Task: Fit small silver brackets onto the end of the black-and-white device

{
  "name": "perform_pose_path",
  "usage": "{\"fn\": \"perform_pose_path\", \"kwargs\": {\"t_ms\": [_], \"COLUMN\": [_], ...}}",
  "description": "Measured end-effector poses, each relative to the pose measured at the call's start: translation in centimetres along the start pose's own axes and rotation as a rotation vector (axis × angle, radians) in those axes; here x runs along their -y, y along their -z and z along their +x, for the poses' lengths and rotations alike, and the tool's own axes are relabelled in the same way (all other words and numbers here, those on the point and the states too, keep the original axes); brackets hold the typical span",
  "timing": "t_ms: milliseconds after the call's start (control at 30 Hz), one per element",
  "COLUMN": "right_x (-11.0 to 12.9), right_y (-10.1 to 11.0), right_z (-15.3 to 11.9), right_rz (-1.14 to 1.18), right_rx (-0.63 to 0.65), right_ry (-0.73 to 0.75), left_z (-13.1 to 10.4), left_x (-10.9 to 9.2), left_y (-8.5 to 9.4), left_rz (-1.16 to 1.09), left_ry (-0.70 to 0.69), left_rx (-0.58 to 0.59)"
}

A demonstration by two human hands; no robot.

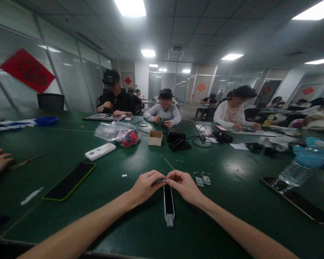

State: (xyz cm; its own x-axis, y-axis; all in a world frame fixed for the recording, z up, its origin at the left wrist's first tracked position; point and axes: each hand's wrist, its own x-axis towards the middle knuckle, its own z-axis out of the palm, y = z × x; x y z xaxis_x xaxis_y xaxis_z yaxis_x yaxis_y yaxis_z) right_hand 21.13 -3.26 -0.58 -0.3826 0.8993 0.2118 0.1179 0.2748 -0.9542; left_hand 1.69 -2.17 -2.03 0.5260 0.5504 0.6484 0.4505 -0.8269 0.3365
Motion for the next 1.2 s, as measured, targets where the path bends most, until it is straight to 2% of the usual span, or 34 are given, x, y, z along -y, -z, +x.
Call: {"fn": "perform_pose_path", "kwargs": {"t_ms": [400,667,800,900,1000,1200], "right_x": [-0.3,-0.2,0.0,0.0,-0.2,-1.2], "right_y": [0.0,-0.1,0.4,1.5,2.7,3.7], "right_z": [0.2,0.2,0.2,0.1,-0.1,-0.4], "right_rz": [-0.078,-0.1,-0.294,-0.537,-0.661,-0.782], "right_rx": [-0.013,0.023,0.003,-0.051,-0.065,0.055], "right_ry": [0.014,0.018,0.061,0.11,0.095,0.006], "left_z": [0.1,0.1,0.2,0.3,0.4,0.6], "left_x": [0.2,0.2,0.6,1.5,2.5,2.8], "left_y": [0.2,0.4,0.5,0.8,1.1,1.5], "left_rz": [0.004,-0.009,0.027,0.091,0.117,0.069], "left_ry": [-0.074,-0.036,-0.041,0.009,0.067,0.128], "left_rx": [-0.026,0.021,0.047,0.128,0.254,0.34]}}
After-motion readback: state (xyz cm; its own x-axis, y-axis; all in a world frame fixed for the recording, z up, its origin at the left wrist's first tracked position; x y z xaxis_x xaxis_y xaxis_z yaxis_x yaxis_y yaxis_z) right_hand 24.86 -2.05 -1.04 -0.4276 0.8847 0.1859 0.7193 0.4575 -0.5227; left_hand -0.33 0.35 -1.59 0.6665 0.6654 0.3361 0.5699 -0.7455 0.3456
